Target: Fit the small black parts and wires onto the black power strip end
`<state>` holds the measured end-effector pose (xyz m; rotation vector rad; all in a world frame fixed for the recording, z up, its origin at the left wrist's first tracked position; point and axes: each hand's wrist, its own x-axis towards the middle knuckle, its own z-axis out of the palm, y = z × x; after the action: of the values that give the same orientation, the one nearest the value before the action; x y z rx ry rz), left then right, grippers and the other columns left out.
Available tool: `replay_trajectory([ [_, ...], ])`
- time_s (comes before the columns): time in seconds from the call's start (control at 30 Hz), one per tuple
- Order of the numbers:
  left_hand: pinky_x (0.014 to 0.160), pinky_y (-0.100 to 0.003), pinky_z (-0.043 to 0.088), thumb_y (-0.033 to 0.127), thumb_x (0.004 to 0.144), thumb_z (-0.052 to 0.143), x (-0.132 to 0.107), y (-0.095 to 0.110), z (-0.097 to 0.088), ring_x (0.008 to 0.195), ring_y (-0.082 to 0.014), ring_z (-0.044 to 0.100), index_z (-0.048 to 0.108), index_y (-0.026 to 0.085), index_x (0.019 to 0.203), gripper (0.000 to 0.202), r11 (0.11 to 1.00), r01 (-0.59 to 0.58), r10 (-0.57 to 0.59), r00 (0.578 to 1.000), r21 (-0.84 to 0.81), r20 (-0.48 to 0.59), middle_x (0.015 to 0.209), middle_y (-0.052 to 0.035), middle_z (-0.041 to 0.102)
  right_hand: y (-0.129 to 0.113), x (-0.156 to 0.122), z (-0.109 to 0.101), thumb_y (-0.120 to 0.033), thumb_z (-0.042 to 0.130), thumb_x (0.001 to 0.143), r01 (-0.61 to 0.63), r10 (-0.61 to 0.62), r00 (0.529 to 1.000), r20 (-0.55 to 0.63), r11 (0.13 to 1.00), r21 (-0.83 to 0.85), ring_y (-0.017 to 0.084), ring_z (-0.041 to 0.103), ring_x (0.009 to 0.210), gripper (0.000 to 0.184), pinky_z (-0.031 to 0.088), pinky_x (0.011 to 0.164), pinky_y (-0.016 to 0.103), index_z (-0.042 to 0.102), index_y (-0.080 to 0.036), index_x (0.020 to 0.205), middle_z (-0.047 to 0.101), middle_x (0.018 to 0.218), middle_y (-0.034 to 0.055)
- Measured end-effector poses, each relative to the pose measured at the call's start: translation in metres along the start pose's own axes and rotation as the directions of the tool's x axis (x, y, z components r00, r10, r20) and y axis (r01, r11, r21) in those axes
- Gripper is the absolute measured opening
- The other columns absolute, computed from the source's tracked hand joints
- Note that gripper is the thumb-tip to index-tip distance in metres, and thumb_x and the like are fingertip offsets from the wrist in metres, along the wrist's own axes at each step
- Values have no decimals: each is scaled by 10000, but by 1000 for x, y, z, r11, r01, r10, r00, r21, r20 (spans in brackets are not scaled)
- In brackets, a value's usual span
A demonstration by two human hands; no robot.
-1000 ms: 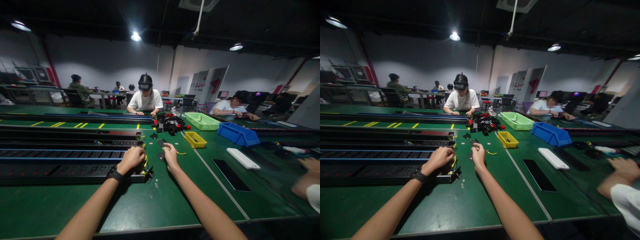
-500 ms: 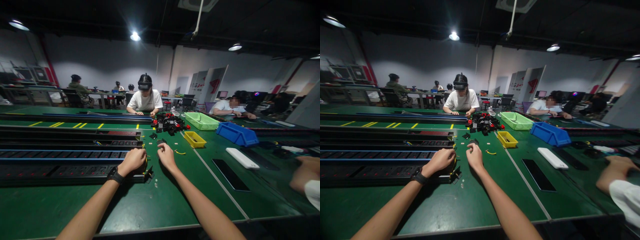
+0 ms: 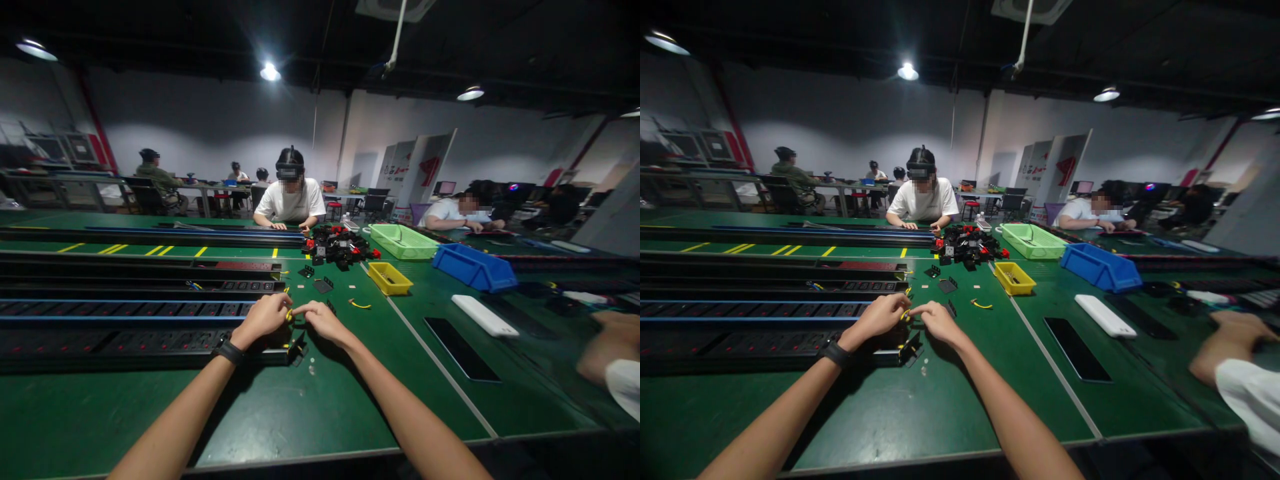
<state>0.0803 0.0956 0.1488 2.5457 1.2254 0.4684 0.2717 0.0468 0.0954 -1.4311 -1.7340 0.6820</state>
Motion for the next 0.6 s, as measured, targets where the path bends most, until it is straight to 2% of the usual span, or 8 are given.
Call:
replay_trajectory([
  [0.07,803,-266,509,164,928,488,1,-3,1,965,-224,751,732,234,1127,322,1000,16,-16,1000,-21,-17,1044,-71,811,0,2,-1,-64,464,812,11,-9,1000,-18,990,140,219,669,1059,518,489,978,334,813,-227,1159,780,1121,47],
  [0.13,800,-261,511,160,931,488,2,-4,1,965,-219,749,709,231,1142,313,999,22,-23,999,-32,-28,1037,-68,809,1,2,-1,-65,480,822,27,-21,999,-43,990,136,214,663,1061,553,488,980,336,766,-227,1267,766,1172,56],
  [0.27,774,-257,493,179,938,502,-1,-1,1,933,-219,749,697,230,1091,253,1000,11,-12,999,-23,-40,1023,-67,804,4,-1,-4,-40,480,850,-10,-1,998,-68,988,-154,199,634,983,600,473,941,308,700,-232,1375,720,1081,74],
  [0.4,775,-266,460,192,936,516,-4,4,0,923,-225,745,692,243,1030,206,1000,-7,8,998,16,-65,991,-51,803,0,-6,-14,-19,474,852,-29,7,998,-62,931,-363,206,611,1061,660,441,971,292,612,-227,1463,684,1102,80],
  [0.47,788,-277,448,199,938,515,-5,6,0,932,-228,740,689,249,1005,193,999,-14,17,996,42,-82,992,-41,803,-4,-9,-22,-51,480,884,-69,26,995,-99,880,-470,232,599,1111,599,431,971,313,614,-220,1444,681,1159,99],
  [0.6,835,-299,438,229,938,534,-6,9,-1,978,-246,723,700,246,984,172,996,1,10,993,92,-116,998,-50,797,-5,-12,-46,-112,481,946,-236,90,963,-254,736,-634,286,574,1168,475,420,950,362,644,-205,1383,670,1237,145],
])
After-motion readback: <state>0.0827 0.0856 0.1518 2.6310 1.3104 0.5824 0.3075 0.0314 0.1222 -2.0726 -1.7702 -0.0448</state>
